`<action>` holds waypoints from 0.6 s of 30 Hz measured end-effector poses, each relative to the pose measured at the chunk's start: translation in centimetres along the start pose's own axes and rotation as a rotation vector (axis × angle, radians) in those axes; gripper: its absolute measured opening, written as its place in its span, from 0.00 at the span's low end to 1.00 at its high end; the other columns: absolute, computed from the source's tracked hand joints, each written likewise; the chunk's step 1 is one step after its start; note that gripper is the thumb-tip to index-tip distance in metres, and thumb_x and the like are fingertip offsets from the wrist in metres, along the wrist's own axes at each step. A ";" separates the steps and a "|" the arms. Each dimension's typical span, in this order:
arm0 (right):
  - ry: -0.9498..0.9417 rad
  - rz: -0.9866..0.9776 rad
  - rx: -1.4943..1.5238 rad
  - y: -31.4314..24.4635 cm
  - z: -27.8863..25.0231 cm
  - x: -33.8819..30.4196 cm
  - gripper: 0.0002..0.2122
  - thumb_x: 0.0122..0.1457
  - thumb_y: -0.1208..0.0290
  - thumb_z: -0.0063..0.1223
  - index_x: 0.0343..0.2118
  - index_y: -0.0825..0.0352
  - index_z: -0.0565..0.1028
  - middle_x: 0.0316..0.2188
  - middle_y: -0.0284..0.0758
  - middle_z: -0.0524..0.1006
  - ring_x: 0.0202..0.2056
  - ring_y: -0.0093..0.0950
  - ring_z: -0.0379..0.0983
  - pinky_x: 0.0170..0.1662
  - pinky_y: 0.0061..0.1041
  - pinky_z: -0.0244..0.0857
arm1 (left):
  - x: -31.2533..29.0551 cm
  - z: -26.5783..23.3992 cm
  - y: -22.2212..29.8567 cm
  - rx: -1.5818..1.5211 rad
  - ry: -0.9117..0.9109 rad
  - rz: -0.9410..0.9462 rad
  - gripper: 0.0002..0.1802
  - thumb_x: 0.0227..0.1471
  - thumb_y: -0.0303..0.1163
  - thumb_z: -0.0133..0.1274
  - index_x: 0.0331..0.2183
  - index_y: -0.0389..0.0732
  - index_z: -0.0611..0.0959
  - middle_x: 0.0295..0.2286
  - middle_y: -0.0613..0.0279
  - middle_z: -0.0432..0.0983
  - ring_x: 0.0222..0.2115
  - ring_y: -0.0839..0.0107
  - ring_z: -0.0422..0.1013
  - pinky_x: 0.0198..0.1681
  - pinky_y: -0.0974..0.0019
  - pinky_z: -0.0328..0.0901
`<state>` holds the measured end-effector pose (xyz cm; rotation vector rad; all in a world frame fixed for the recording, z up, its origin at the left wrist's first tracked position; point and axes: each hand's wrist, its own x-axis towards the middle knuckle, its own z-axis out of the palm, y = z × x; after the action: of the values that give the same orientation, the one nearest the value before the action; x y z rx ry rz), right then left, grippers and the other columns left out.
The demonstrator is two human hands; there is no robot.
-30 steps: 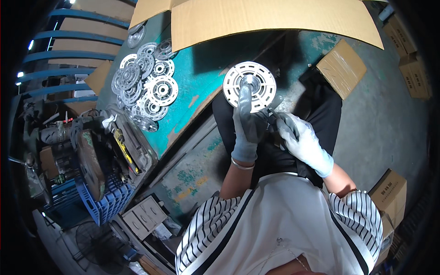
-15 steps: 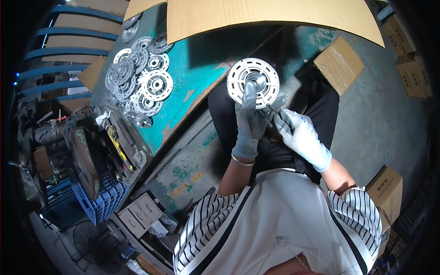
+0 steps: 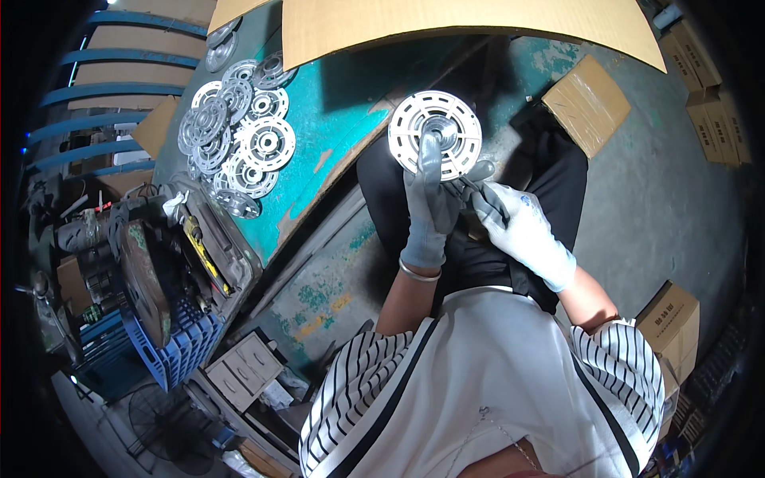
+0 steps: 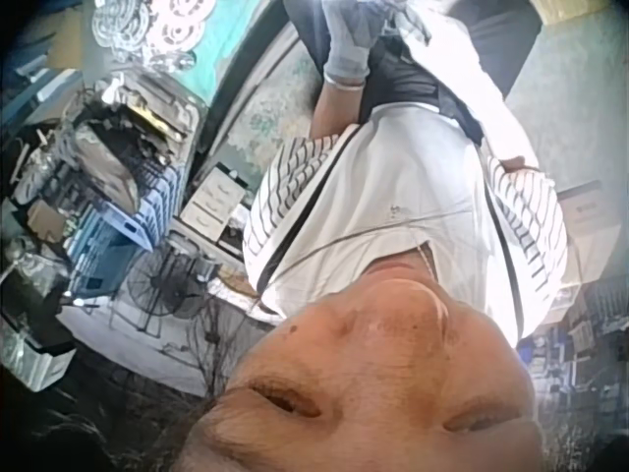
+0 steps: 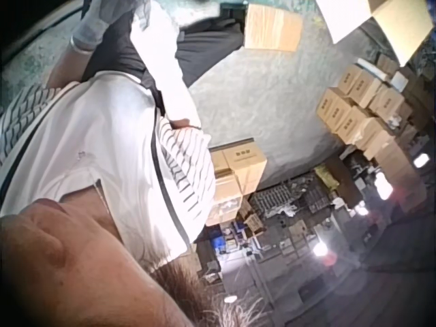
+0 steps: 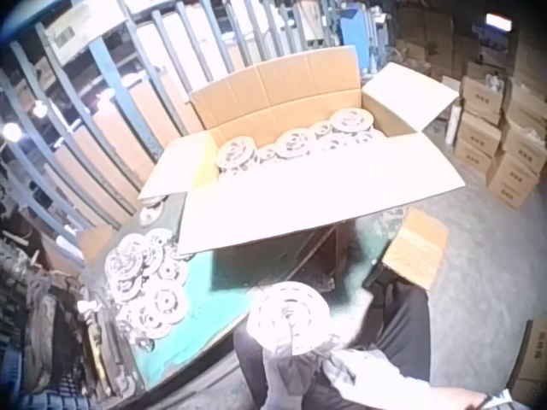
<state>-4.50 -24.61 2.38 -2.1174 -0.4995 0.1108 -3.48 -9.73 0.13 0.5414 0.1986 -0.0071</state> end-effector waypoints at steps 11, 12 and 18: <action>-0.040 0.086 0.038 0.6 0.6 -0.2 0.06 0.56 0.70 0.51 0.31 0.67 0.75 0.23 0.44 0.75 0.26 0.48 0.70 0.27 0.35 0.66 | 0.3 -0.3 -0.3 0.032 -0.003 -0.016 0.23 0.61 0.41 0.42 0.50 0.33 0.66 0.41 0.51 0.73 0.37 0.64 0.75 0.39 0.56 0.75; -0.041 0.088 0.038 0.8 0.7 -0.2 0.06 0.56 0.70 0.51 0.31 0.67 0.75 0.23 0.44 0.75 0.26 0.48 0.70 0.27 0.35 0.66 | 0.2 -0.6 -0.5 0.050 -0.004 -0.004 0.27 0.61 0.45 0.39 0.52 0.32 0.64 0.43 0.48 0.73 0.39 0.60 0.75 0.41 0.54 0.74; -0.194 0.375 0.547 -0.1 -0.9 -0.3 0.13 0.62 0.65 0.47 0.40 0.70 0.74 0.15 0.31 0.71 0.15 0.15 0.65 0.22 0.19 0.60 | -0.8 0.5 0.7 -0.025 0.036 -0.103 0.26 0.57 0.46 0.45 0.48 0.34 0.68 0.36 0.53 0.76 0.30 0.68 0.76 0.24 0.73 0.70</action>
<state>-4.58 -25.43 2.97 -1.6418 -0.1486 0.6023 -4.10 -9.42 1.01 0.5067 0.2612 -0.0948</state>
